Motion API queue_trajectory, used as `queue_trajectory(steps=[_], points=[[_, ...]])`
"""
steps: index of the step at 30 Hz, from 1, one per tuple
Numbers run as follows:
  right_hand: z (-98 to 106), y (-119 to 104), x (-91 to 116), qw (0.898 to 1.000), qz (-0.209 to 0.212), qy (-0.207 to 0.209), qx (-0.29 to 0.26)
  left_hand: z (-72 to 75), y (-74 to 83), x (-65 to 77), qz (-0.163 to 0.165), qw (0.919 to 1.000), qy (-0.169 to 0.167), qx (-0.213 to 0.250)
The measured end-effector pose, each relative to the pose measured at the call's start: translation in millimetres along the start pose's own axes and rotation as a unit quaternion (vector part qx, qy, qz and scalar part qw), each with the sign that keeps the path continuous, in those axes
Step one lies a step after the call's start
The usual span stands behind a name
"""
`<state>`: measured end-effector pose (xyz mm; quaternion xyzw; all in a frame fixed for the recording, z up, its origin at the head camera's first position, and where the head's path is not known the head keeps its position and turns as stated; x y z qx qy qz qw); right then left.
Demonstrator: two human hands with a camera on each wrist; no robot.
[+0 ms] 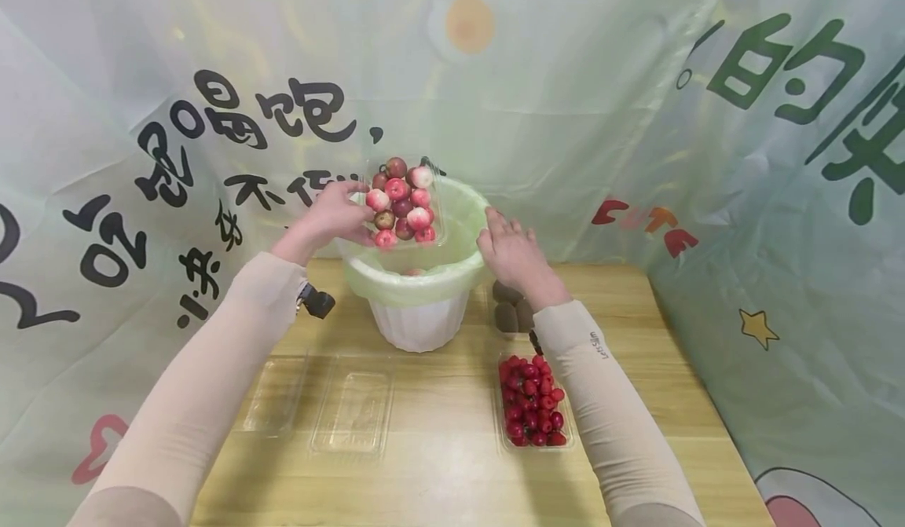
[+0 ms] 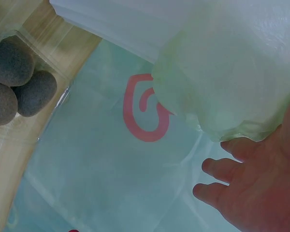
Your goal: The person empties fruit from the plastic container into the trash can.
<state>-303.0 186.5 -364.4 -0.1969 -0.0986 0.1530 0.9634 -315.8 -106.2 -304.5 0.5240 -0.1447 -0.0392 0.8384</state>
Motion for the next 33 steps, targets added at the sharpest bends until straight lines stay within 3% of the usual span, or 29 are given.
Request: queue_trajectory(steps=[11, 17, 22, 33], points=[[-1.5, -1.3, 0.9, 1.000, 0.000, 0.005, -0.003, -3.0, -8.5, -9.5, -0.038, 0.9954, 0.083, -0.030], [-1.7, -0.5, 0.6, 1.000, -0.001, 0.003, -0.001, -6.1, -10.5, -13.4, -0.064, 0.9846, 0.133, -0.093], [-2.2, -0.5, 0.0, 1.000, 0.002, 0.002, -0.002, -7.0, -12.3, -13.7, -0.069, 0.9786, 0.170, -0.093], [0.6, -1.3, 1.4, 1.000, 0.000, 0.006, 0.001, -10.9, -13.8, -14.2, -0.092, 0.9801, 0.168, -0.052]])
Point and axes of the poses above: each hand's wrist, its own x-axis away from the middle knuckle, its own z-axis out of the back of the hand, y = z × x, the point moved 4 cm from there along -x, towards the middle knuckle, and after that the axes turned 7 degrees about -y, right-handed, at the moved point
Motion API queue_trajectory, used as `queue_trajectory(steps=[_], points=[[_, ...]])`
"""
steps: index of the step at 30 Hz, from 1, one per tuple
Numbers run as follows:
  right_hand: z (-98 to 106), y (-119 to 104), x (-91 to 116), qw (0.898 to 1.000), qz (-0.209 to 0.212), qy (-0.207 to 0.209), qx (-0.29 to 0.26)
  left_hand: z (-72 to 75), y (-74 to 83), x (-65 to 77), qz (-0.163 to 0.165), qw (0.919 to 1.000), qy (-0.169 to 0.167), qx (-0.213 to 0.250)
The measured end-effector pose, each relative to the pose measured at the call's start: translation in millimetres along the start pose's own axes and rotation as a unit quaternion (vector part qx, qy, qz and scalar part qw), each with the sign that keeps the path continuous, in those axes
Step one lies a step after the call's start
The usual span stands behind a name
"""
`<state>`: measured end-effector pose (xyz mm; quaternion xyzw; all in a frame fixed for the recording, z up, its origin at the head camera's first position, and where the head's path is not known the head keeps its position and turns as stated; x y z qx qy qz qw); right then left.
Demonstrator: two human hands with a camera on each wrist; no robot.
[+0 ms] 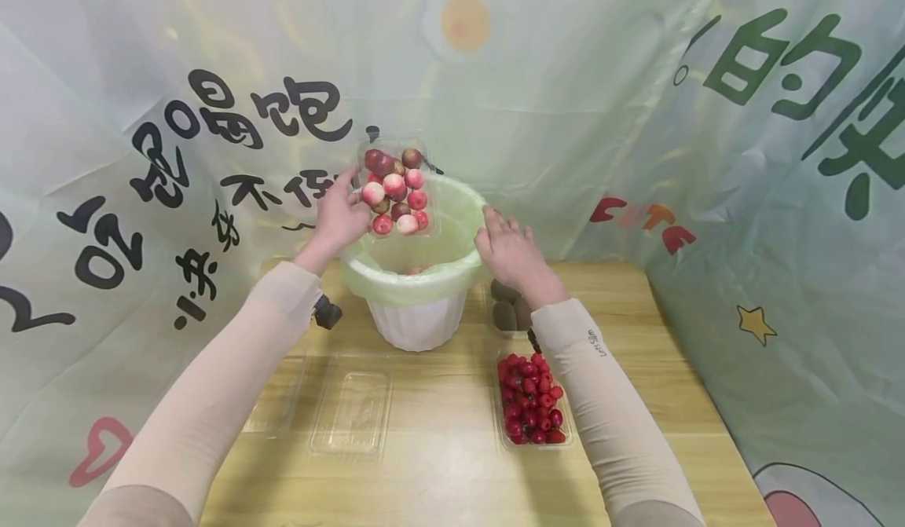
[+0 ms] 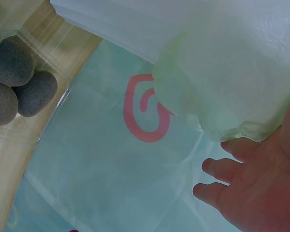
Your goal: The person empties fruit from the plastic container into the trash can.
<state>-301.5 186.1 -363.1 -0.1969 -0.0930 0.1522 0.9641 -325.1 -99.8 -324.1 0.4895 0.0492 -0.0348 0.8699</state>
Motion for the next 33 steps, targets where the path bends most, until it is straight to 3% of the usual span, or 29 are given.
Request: queue_trajectory(steps=[18, 33], points=[[-0.7, 1.3, -0.8, 1.000, -0.003, -0.008, 0.003, -4.7, 0.8, 1.0, -0.055, 0.9980, 0.029, 0.017], [-0.8, 1.1, -1.3, 1.000, -0.001, -0.007, 0.002, -4.4, 1.1, 3.0, -0.112, 0.9918, 0.060, 0.019]])
Point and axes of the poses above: each hand's wrist, its own x-axis away from the middle knuckle, its own z-axis out of the back of the hand, y = z × x, the point moved 4 cm from there along -x, towards the middle knuckle, and after that the axes turned 7 degrees about -y, right-handed, at the moved point
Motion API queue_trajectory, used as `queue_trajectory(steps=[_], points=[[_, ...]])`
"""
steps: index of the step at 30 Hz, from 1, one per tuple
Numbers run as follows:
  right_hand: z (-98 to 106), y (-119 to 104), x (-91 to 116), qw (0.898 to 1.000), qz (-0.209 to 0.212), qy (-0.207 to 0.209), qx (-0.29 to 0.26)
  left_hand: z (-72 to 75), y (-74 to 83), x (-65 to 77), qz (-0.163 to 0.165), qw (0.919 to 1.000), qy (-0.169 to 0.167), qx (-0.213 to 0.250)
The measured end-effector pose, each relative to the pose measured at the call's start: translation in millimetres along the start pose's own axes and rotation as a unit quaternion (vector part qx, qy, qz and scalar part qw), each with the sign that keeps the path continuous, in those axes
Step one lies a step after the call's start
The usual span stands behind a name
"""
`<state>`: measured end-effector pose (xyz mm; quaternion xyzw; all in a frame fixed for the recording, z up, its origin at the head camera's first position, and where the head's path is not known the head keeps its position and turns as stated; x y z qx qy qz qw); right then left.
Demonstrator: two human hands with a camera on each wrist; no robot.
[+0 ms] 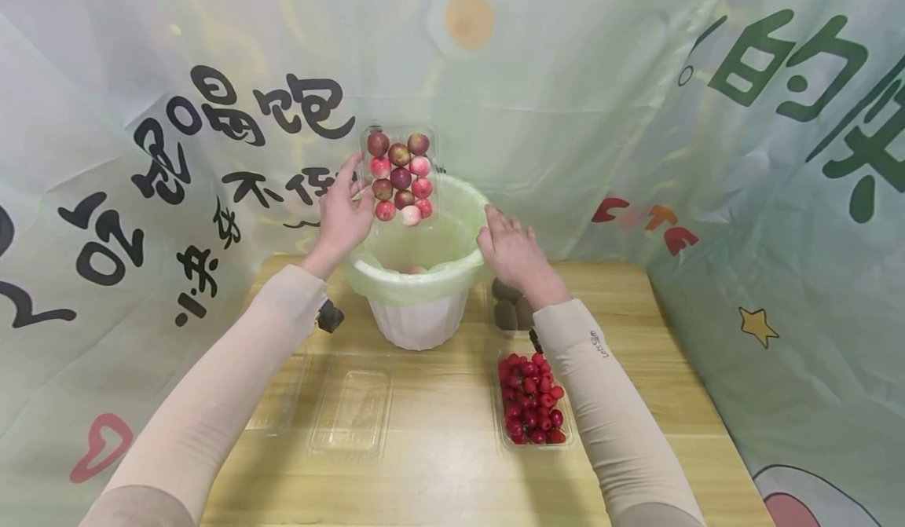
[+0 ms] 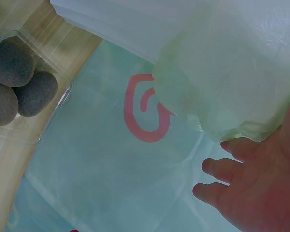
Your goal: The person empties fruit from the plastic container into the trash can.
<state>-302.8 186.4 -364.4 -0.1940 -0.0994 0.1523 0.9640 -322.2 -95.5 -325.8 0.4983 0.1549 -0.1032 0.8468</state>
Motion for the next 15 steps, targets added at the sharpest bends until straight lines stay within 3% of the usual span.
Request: queue_trajectory(steps=[15], points=[[-0.1, -0.8, -1.2, 1.000, 0.000, -0.004, -0.004, -0.6, -2.0, 0.8, -0.025, 0.9989, 0.032, 0.024]])
Point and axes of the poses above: each hand's wrist, its own x-axis away from the middle knuckle, its own z-axis out of the back of the hand, y = z × x, the point moved 4 cm from there along -x, towards the middle knuckle, and after that the axes turned 7 degrees about -y, right-handed, at the moved point
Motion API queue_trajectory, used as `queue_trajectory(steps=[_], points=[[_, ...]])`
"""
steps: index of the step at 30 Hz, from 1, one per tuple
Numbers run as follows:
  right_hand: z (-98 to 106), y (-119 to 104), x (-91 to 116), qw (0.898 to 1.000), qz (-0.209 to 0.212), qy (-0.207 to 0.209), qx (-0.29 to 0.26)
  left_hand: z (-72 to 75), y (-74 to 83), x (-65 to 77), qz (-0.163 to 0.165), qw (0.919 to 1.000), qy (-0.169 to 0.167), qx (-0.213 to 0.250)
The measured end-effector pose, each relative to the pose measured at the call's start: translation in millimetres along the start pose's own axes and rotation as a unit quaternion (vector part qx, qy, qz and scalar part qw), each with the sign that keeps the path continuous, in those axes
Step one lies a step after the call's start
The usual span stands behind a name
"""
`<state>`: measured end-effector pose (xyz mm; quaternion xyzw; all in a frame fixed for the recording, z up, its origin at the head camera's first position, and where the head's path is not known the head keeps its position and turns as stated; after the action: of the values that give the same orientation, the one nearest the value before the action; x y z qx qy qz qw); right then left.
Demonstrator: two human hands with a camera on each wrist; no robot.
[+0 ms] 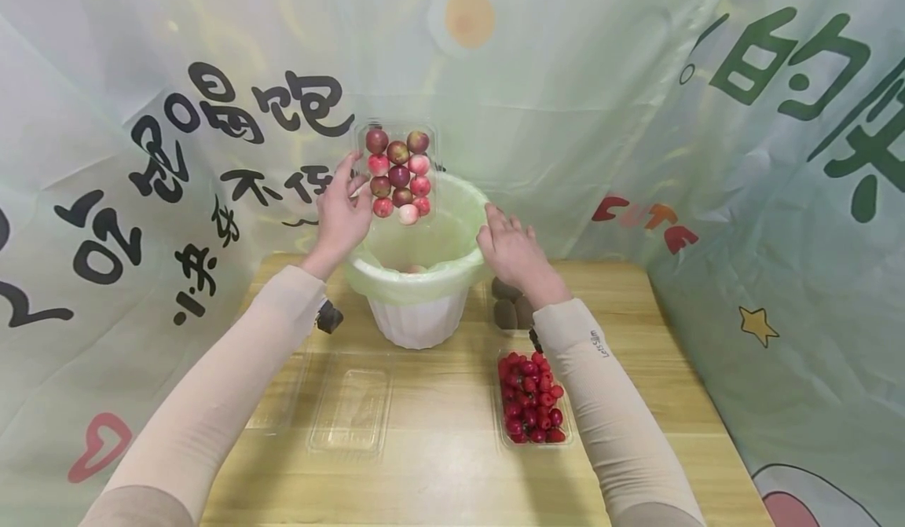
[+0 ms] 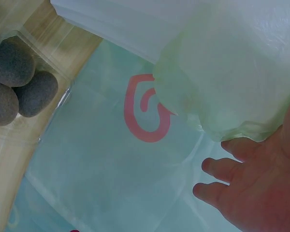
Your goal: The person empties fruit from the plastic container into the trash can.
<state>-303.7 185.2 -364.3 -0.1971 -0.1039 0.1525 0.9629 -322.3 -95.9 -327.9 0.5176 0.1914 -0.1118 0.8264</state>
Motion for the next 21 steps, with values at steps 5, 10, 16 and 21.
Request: queue_trajectory(steps=[5, 10, 16, 21], points=[[-0.2, 1.1, -0.8, 1.000, -0.001, 0.001, 0.003, -1.0, -1.9, 0.1, 0.007, 1.0000, 0.002, 0.006], [0.5, 1.1, 0.1, 1.000, -0.001, 0.001, -0.003, -1.3, -1.3, 1.2, 0.009, 0.9999, -0.004, 0.003], [0.4, 0.3, 0.3, 1.000, -0.001, -0.002, -0.001, 0.2, -0.7, 1.1, 0.006, 0.9999, 0.008, 0.011], [-0.5, 0.8, -0.7, 1.000, 0.000, -0.003, 0.005, 5.3, 0.3, -0.1, -0.004, 0.9992, 0.041, 0.000]])
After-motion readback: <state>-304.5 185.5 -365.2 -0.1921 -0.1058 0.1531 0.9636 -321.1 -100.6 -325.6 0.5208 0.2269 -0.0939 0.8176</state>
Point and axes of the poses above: each hand's wrist, its own x-axis away from the middle knuckle, its own z-axis out of the back of the hand, y = z × x, the point moved 4 cm from there along -x, towards the middle knuckle, and after that the axes turned 7 degrees about -y, right-handed, at the moved point
